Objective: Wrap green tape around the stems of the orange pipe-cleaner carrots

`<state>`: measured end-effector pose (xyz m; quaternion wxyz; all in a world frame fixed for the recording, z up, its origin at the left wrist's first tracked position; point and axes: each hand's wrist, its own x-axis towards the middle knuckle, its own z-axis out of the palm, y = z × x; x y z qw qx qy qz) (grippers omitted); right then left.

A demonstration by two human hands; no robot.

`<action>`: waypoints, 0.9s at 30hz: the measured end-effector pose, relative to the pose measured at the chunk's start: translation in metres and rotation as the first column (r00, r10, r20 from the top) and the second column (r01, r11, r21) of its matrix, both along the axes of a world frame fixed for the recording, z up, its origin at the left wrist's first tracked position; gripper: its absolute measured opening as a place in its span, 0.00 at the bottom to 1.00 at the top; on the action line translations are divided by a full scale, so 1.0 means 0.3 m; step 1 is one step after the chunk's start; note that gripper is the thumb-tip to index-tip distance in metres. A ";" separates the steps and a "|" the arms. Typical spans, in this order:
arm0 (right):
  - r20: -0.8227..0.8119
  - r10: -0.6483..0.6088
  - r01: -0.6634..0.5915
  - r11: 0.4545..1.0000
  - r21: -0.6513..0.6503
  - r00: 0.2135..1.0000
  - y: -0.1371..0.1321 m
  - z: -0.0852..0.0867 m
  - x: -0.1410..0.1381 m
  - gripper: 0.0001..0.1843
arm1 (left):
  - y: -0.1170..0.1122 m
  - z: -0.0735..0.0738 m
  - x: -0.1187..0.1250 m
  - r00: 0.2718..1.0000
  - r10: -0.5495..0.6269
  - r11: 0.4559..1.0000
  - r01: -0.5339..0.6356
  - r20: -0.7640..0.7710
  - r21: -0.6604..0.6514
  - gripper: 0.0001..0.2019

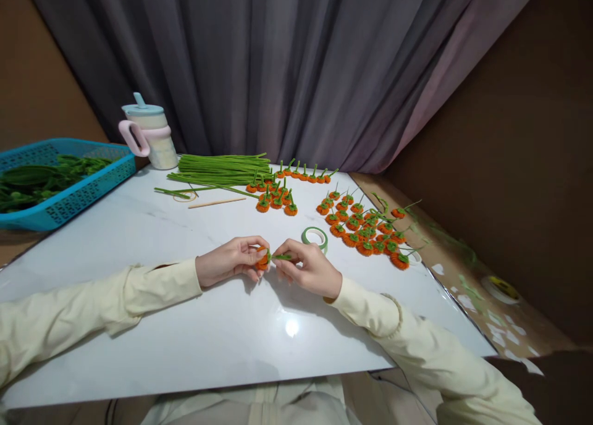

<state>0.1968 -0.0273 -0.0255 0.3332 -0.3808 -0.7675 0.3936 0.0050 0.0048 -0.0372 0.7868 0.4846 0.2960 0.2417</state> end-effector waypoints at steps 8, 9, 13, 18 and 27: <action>0.311 -0.125 -0.123 0.733 0.669 0.942 0.026 -0.066 0.025 0.08 | 0.016 -0.006 -0.008 1.000 -0.025 0.998 0.025 0.011 -0.064 0.17; 0.344 -0.158 -0.158 0.667 0.729 0.925 0.029 -0.071 0.027 0.09 | 0.018 -0.007 -0.009 0.999 -0.032 0.997 0.033 0.013 -0.073 0.17; 0.436 -0.216 -0.313 0.437 0.843 0.874 0.040 -0.067 0.034 0.12 | 0.026 -0.012 -0.014 0.998 -0.055 0.993 0.060 0.041 -0.105 0.15; 0.500 -0.177 -0.397 0.415 0.819 0.847 0.047 -0.053 0.041 0.14 | 0.027 -0.010 -0.013 0.993 -0.091 0.987 0.099 0.069 -0.123 0.14; -0.048 0.011 -0.016 0.994 -0.105 0.999 0.018 -0.028 0.014 0.10 | 0.014 0.020 -0.002 0.996 -0.042 0.993 0.050 -0.077 0.110 0.14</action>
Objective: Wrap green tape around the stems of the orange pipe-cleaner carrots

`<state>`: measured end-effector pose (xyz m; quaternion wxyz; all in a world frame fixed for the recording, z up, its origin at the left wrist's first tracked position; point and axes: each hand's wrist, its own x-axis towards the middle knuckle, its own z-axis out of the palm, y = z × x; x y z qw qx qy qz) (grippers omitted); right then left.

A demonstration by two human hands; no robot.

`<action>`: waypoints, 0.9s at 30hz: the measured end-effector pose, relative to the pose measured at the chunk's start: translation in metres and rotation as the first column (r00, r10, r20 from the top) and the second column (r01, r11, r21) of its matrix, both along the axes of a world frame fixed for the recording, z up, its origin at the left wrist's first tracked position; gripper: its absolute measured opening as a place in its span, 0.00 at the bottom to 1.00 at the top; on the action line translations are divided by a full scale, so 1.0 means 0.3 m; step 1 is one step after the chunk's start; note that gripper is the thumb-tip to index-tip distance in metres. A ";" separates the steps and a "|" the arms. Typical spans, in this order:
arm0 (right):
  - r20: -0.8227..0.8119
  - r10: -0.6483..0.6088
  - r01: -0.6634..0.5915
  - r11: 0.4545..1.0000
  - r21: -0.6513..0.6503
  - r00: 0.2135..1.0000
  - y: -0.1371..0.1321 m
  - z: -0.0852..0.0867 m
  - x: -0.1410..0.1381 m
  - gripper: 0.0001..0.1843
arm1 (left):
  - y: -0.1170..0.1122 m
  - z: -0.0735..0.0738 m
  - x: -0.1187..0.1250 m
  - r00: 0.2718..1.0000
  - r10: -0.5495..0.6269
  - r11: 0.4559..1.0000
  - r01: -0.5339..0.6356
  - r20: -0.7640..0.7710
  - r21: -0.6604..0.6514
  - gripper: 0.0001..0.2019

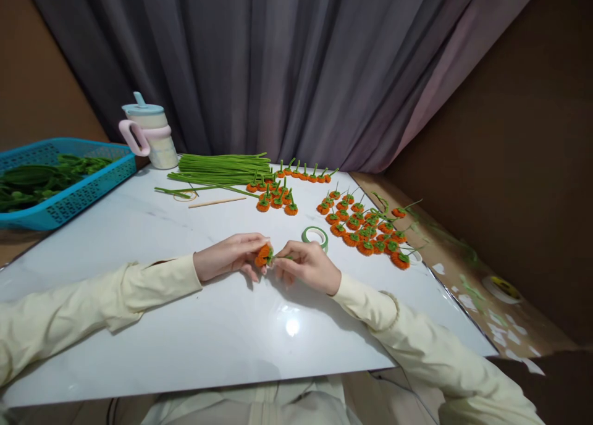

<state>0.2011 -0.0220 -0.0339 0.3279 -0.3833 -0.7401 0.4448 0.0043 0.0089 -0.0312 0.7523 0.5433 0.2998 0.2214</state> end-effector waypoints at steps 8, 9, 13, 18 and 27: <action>-0.429 -0.047 -0.216 0.811 -0.543 0.902 0.034 0.014 -0.009 0.14 | -0.054 0.048 -0.014 0.931 0.299 0.368 0.089 -0.208 0.925 0.12; -0.441 -0.047 -0.231 0.800 -0.553 0.896 0.035 0.012 -0.008 0.13 | -0.064 0.048 -0.013 0.920 0.325 0.306 0.116 -0.218 0.945 0.11; -0.463 -0.065 -0.250 0.771 -0.586 0.884 0.036 0.008 -0.007 0.11 | -0.082 0.034 -0.003 0.898 0.353 0.296 0.157 -0.261 0.942 0.10; -0.468 -0.080 -0.258 0.747 -0.613 0.880 0.036 0.012 -0.010 0.09 | -0.076 0.015 0.000 0.910 0.340 0.290 0.140 -0.238 0.947 0.09; -0.488 -0.103 -0.279 0.712 -0.645 0.867 0.045 -0.005 -0.006 0.07 | -0.082 -0.003 0.004 0.892 0.374 0.214 0.182 -0.253 0.960 0.09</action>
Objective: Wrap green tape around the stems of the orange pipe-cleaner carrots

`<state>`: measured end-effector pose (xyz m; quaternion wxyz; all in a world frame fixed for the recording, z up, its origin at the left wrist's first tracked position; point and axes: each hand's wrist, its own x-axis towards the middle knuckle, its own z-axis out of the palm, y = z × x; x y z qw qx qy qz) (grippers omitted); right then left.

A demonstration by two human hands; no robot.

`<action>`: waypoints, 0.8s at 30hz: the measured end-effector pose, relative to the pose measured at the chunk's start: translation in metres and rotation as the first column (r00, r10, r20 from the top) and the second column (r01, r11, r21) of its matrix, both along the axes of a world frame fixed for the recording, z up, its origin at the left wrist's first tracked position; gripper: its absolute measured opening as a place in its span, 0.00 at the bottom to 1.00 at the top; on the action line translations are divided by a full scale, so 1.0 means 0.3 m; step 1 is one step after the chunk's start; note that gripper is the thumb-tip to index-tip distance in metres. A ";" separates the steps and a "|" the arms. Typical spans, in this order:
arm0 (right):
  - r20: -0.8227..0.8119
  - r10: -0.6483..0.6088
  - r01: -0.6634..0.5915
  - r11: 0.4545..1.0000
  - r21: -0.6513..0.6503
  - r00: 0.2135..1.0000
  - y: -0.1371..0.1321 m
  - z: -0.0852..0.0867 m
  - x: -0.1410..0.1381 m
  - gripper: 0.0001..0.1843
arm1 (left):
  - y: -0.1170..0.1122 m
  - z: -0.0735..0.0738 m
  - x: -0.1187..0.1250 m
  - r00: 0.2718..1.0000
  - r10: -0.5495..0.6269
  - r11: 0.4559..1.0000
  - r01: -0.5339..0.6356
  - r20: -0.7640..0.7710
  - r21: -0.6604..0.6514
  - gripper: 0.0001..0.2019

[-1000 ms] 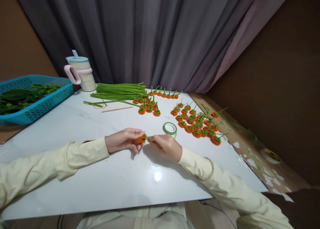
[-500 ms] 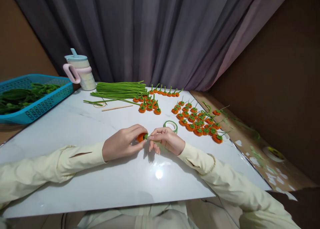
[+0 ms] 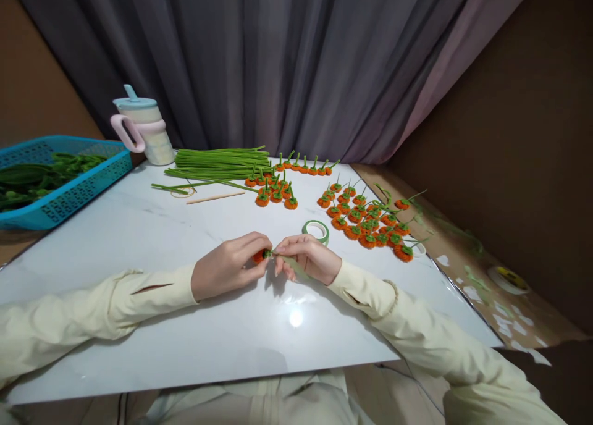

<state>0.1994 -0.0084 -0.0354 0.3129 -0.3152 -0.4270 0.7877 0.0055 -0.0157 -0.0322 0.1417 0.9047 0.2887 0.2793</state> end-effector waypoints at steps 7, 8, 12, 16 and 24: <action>-0.008 0.028 -0.028 1.000 -0.010 1.000 0.000 -0.005 0.007 0.06 | 0.006 -0.021 0.001 0.998 0.021 0.996 -0.016 -0.058 0.083 0.10; -0.006 0.027 -0.027 1.000 -0.014 1.000 0.000 -0.004 0.007 0.06 | 0.007 -0.021 0.000 0.998 0.022 0.996 -0.018 -0.056 0.088 0.11; 0.006 0.033 -0.033 0.999 -0.030 0.999 0.000 -0.004 0.008 0.06 | 0.011 -0.023 -0.006 0.998 0.024 0.993 -0.016 -0.062 0.120 0.11; 0.008 0.047 -0.047 0.999 -0.024 0.999 0.002 -0.005 0.008 0.06 | 0.015 -0.027 -0.010 0.997 0.025 0.988 -0.014 -0.070 0.153 0.11; 0.234 -0.072 0.012 0.968 0.251 0.970 -0.023 0.032 -0.003 0.17 | 0.023 -0.029 -0.009 1.000 -0.011 0.995 0.013 -0.028 0.097 0.10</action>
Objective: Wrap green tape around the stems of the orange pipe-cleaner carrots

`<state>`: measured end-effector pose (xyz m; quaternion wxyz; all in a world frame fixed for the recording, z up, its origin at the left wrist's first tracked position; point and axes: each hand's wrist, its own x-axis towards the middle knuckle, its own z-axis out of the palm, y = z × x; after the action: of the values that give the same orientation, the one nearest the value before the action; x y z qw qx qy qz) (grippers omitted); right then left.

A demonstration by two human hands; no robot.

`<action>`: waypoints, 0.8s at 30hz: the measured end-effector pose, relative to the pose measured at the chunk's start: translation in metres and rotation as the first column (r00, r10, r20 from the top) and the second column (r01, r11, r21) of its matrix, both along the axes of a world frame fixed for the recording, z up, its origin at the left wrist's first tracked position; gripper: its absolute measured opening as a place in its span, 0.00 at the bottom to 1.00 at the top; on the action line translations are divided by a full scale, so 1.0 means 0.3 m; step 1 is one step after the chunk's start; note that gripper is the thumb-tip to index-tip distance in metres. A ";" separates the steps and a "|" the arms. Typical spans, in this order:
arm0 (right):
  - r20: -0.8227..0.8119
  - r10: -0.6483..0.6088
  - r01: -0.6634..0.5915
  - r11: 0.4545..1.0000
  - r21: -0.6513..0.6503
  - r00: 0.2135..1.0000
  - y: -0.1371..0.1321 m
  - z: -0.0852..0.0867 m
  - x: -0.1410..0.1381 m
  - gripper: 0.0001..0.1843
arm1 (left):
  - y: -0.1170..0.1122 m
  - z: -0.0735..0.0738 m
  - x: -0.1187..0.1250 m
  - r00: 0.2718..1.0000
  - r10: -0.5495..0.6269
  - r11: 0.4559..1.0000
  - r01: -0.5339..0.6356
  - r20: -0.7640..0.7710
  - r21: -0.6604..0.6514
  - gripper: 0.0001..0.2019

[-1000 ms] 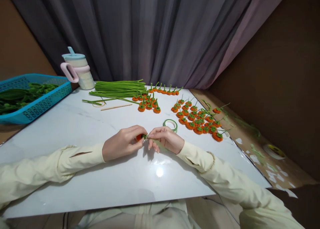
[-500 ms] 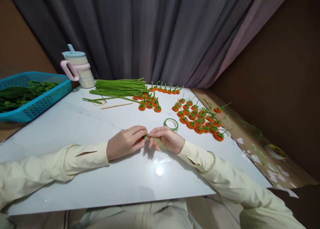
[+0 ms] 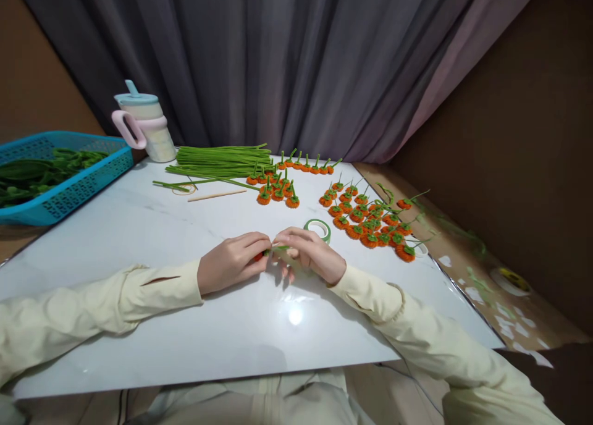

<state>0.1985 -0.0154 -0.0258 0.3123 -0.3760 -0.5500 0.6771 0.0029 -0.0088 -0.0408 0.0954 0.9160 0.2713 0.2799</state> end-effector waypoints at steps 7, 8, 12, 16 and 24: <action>0.419 -0.275 -0.176 0.615 0.768 0.865 -0.037 -0.013 0.003 0.12 | -0.007 0.009 0.010 1.000 0.008 0.994 -0.005 0.023 -0.106 0.09; 0.399 -0.312 -0.177 0.554 0.814 0.862 -0.039 -0.012 0.003 0.12 | -0.009 0.017 0.012 0.999 0.022 0.989 -0.017 0.035 -0.146 0.08; 0.278 -0.432 -0.098 0.393 0.914 0.858 -0.034 0.009 0.010 0.14 | -0.009 0.057 0.023 0.996 0.085 0.815 -0.062 0.013 -0.576 0.04; 0.224 -0.534 -0.051 0.319 0.946 0.815 -0.026 0.035 0.025 0.15 | 0.009 0.077 0.029 0.998 0.021 0.237 0.047 0.054 -0.970 0.08; 0.397 -0.323 -0.181 0.533 0.827 0.859 -0.056 0.074 0.045 0.07 | 0.049 0.051 0.014 0.972 0.144 0.022 0.187 0.188 -0.982 0.10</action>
<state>0.2119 -0.0323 -0.0035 0.3267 -0.3644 -0.8514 0.1889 0.0071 0.0060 -0.0256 0.7440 0.5501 0.3617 0.1143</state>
